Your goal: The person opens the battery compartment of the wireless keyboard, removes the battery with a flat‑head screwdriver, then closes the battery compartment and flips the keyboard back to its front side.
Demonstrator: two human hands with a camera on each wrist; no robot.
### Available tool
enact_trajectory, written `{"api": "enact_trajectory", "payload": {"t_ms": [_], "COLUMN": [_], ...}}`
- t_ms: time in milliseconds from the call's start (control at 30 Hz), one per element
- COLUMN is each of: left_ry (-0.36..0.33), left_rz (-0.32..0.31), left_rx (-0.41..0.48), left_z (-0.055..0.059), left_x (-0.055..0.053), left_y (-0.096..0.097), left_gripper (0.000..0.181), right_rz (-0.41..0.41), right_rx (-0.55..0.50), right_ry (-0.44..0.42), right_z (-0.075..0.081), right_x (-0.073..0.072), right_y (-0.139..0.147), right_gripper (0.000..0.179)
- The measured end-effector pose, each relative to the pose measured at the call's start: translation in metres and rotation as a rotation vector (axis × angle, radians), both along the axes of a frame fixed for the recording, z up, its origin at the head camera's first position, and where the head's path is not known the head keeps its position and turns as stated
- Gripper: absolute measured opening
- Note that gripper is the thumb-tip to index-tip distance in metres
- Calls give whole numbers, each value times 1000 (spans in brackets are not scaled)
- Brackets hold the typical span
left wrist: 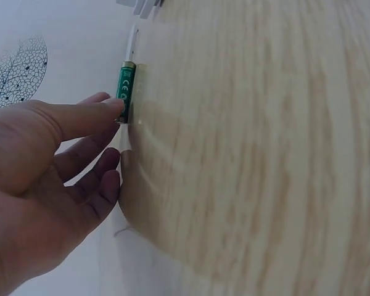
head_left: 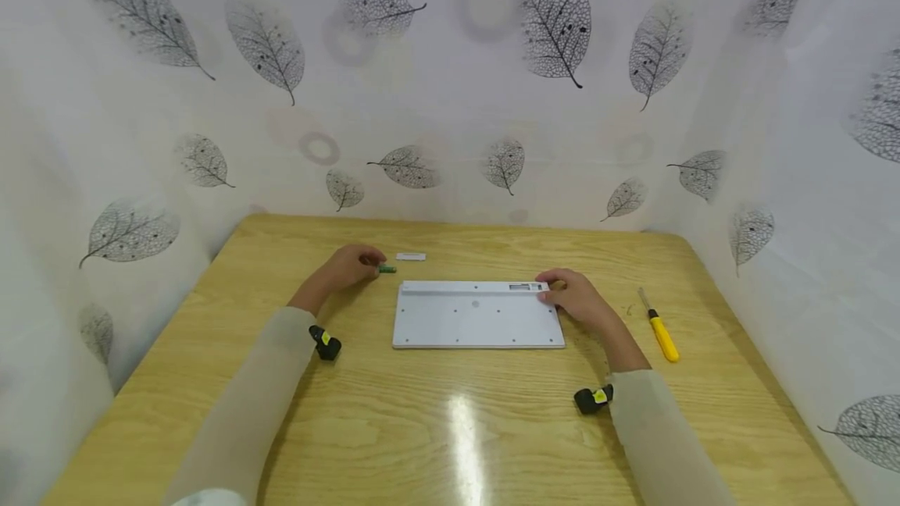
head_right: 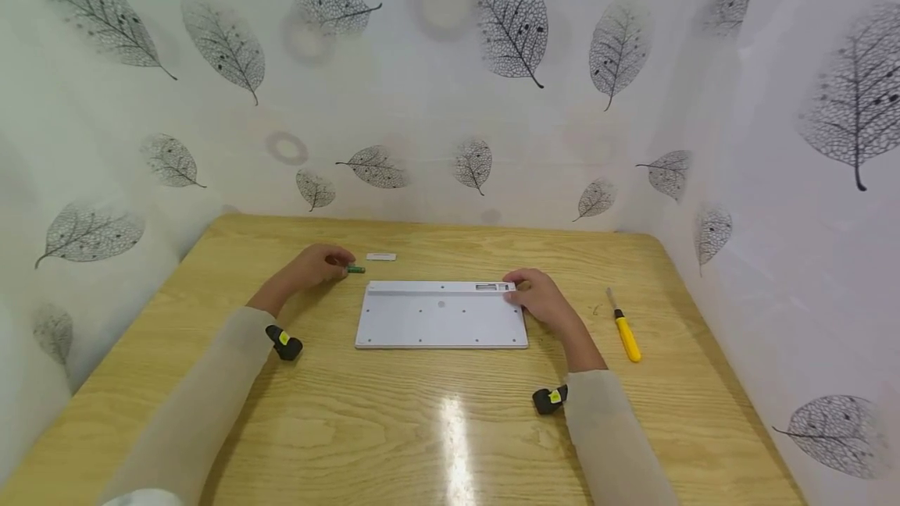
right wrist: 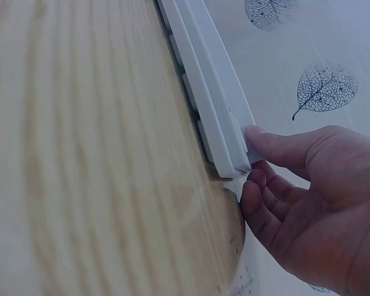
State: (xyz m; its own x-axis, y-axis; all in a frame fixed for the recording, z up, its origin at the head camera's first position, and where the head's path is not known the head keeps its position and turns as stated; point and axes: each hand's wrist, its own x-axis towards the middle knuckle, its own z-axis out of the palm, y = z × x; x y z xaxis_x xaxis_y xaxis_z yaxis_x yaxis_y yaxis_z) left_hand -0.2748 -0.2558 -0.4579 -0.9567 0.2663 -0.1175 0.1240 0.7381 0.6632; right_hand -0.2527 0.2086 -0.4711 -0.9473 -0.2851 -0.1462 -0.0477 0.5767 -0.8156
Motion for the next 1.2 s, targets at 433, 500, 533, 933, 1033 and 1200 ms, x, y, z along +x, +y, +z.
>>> {"api": "enact_trajectory", "payload": {"t_ms": [433, 500, 533, 933, 1033, 1200], "left_ry": [-9, -14, -22, -51, -50, -45], "left_rz": [-31, -35, -32, -55, -55, -58], "left_rx": [-6, -18, -20, -72, -89, -84], "left_z": [6, 6, 6, 10, 8, 6], "left_x": [-24, -28, -30, -42, -44, -46], "left_y": [24, 29, 31, 42, 43, 43], "left_gripper": [35, 34, 34, 26, 26, 27], "right_rz": [0, 1, 1, -13, -14, -16], "right_rx": [0, -6, -8, -18, -9, 1], "right_ry": [8, 7, 7, 4, 8, 12], "right_z": [-3, -3, -3, -3, -2, -1], "right_x": [0, 1, 1, 0, 1, 3], "right_y": [1, 0, 0, -2, -2, 0], "right_gripper": [35, 35, 35, 35, 35, 35]}}
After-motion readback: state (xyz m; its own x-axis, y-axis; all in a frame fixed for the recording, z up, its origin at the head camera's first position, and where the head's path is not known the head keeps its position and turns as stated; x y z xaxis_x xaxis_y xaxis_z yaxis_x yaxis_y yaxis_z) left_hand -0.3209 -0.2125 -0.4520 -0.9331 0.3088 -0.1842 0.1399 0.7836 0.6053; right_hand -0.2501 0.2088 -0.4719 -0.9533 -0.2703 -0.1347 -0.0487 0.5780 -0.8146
